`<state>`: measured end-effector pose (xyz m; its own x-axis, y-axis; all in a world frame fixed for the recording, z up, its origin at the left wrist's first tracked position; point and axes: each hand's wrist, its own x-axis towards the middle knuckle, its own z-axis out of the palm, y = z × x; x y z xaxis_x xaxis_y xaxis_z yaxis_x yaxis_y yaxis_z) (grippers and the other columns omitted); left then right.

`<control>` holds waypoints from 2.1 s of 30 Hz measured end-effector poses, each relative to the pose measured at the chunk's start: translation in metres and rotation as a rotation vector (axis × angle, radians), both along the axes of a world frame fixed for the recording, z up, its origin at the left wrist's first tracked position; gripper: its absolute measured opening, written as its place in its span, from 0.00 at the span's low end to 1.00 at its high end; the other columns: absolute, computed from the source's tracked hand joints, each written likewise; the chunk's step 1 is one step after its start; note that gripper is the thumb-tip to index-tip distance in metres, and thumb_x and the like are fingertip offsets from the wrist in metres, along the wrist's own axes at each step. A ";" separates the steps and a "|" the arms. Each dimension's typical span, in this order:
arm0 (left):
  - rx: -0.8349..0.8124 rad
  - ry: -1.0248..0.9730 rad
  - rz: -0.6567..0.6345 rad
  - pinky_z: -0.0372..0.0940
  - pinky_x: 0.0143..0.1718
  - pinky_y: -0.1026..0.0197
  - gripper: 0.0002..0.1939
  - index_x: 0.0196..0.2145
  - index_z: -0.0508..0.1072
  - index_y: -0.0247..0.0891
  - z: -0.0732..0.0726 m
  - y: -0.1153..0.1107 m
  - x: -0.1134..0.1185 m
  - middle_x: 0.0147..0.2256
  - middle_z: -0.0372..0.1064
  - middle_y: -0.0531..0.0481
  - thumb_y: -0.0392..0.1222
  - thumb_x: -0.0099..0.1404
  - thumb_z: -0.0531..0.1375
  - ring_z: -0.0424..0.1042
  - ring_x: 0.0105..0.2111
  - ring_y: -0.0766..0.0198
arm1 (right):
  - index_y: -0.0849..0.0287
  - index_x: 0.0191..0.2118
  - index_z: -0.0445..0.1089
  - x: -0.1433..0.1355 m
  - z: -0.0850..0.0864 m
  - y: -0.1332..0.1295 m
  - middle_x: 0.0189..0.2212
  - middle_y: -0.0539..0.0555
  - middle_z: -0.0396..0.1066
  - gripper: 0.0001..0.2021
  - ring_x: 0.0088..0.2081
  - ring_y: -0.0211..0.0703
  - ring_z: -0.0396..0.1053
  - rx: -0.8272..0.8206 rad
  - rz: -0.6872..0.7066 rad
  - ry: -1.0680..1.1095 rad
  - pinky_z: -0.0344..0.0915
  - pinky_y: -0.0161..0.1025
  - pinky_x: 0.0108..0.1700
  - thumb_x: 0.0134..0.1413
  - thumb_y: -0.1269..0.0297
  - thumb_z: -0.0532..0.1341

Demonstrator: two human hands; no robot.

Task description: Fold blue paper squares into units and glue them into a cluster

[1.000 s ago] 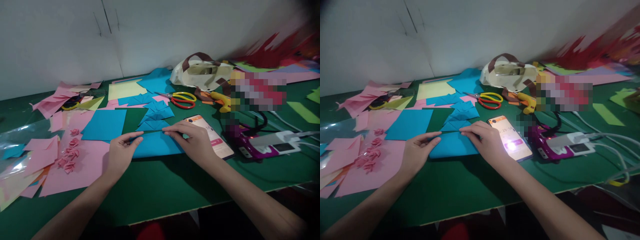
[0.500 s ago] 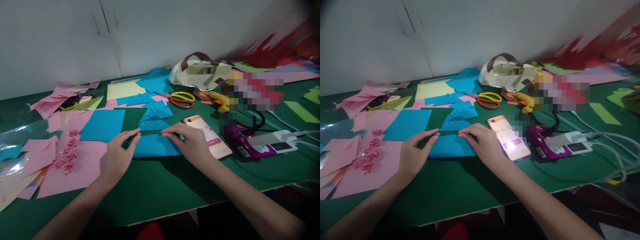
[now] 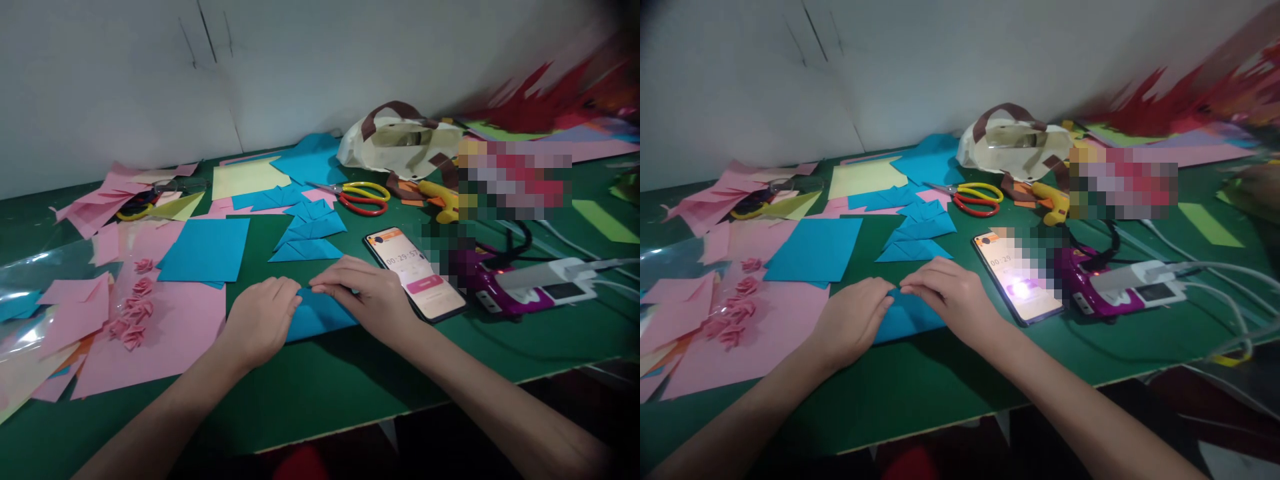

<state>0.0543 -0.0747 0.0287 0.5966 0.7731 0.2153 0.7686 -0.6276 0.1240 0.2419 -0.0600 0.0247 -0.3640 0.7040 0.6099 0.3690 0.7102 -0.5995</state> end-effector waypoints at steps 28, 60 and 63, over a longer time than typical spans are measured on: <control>-0.103 -0.071 0.144 0.55 0.25 0.61 0.14 0.28 0.60 0.40 -0.001 0.000 -0.002 0.25 0.62 0.52 0.39 0.69 0.41 0.65 0.26 0.60 | 0.55 0.30 0.76 0.010 0.009 0.006 0.31 0.52 0.76 0.07 0.34 0.44 0.72 -0.615 -0.176 0.143 0.66 0.38 0.33 0.47 0.58 0.65; -0.086 -0.527 0.458 0.52 0.20 0.63 0.09 0.33 0.60 0.42 -0.005 -0.017 -0.001 0.21 0.62 0.55 0.42 0.69 0.44 0.63 0.19 0.65 | 0.58 0.17 0.67 -0.039 -0.008 -0.033 0.16 0.49 0.66 0.15 0.21 0.37 0.63 -0.944 -0.148 0.546 0.62 0.35 0.26 0.45 0.55 0.62; -0.103 -0.533 0.524 0.51 0.20 0.62 0.09 0.35 0.61 0.43 -0.007 -0.020 -0.002 0.20 0.61 0.56 0.45 0.70 0.44 0.62 0.18 0.64 | 0.58 0.13 0.58 -0.039 -0.011 -0.034 0.12 0.45 0.55 0.21 0.18 0.33 0.54 -0.889 -0.127 0.463 0.55 0.33 0.22 0.47 0.53 0.61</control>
